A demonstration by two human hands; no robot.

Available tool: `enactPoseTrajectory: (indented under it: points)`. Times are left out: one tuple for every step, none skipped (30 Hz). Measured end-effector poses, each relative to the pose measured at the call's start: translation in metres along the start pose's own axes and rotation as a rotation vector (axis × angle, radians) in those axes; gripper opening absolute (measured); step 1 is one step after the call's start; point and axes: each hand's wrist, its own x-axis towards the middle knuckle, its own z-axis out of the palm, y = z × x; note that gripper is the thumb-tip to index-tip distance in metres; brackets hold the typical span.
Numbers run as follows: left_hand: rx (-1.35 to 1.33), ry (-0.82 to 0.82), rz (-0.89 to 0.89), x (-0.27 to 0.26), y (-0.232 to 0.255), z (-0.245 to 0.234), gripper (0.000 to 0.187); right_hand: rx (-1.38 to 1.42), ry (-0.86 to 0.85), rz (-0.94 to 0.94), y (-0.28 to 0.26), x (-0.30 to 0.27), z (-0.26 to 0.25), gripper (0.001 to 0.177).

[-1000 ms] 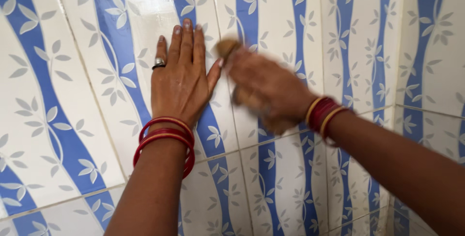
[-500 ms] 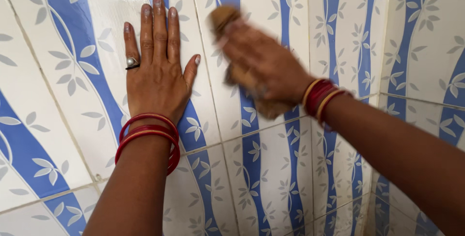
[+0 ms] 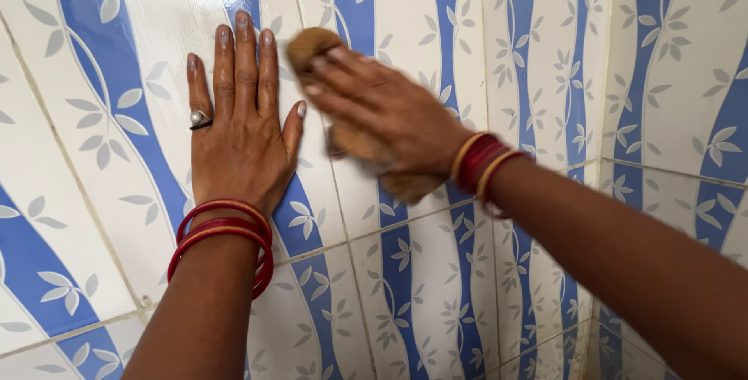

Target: The person wipes a tiled wall with a brown cloth using their right hand while placing their left hand against the wall for support. The camera shakes significantly throughout the process.

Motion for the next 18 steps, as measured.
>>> enactPoseTrajectory:
  points:
    - [-0.005,-0.004,0.001,0.0,0.0,-0.001,0.072,0.064,0.026,0.162,0.01,-0.008,-0.006,0.094]
    - [-0.009,-0.011,0.001,-0.001,-0.001,-0.001,0.07,0.13,0.05,0.324,0.021,-0.018,-0.013,0.095]
    - [0.0,-0.015,0.0,-0.002,-0.001,-0.002,0.07,0.197,0.073,0.485,0.031,-0.026,-0.018,0.097]
    - [0.01,-0.019,-0.001,-0.001,-0.001,-0.003,0.07,0.105,0.167,0.562,0.041,-0.029,-0.02,0.094]
    - [0.02,-0.023,-0.002,0.0,-0.001,-0.004,0.07,0.012,0.261,0.635,0.048,-0.028,-0.019,0.091]
    - [0.012,-0.014,0.0,0.0,0.0,-0.005,0.07,-0.084,0.355,0.709,0.05,-0.029,-0.019,0.088]
    - [0.004,-0.005,0.001,0.0,0.001,-0.007,0.07,0.073,0.442,0.731,0.048,-0.025,-0.015,0.094]
    - [-0.005,0.004,0.0,0.0,0.001,-0.008,0.07,0.231,0.526,0.747,0.04,-0.014,-0.007,0.101]
    - [-0.001,0.004,0.003,0.001,0.001,-0.01,0.07,0.39,0.608,0.759,0.03,-0.001,-0.001,0.108]
    - [0.006,0.007,0.003,0.001,-0.001,-0.013,0.07,0.377,0.554,0.707,0.013,0.01,0.004,0.109]
    - [0.012,0.009,0.003,0.002,-0.002,-0.015,0.07,0.363,0.499,0.655,-0.01,0.018,0.009,0.109]
    - [0.062,0.016,0.017,0.004,-0.003,-0.017,0.069,0.254,0.325,0.586,-0.036,0.026,0.014,0.108]
    - [0.111,0.023,0.031,0.006,-0.004,-0.018,0.069,0.146,0.151,0.513,-0.058,0.029,0.016,0.107]
    - [0.161,0.034,0.043,0.008,-0.005,-0.02,0.068,0.166,0.164,0.367,-0.068,0.03,0.013,0.102]
    - [0.179,0.047,0.049,0.009,-0.006,-0.022,0.068,0.185,0.177,0.22,-0.075,0.03,0.012,0.098]
    - [0.195,0.059,0.059,0.01,-0.006,-0.024,0.068,0.2,0.19,0.077,-0.077,0.03,0.012,0.094]
    - [0.211,0.071,0.069,0.012,-0.005,-0.025,0.068,0.188,0.133,0.115,-0.068,0.027,0.009,0.093]
    - [0.193,0.057,0.057,0.013,-0.005,-0.026,0.068,0.177,0.073,0.157,-0.05,0.017,0.002,0.092]
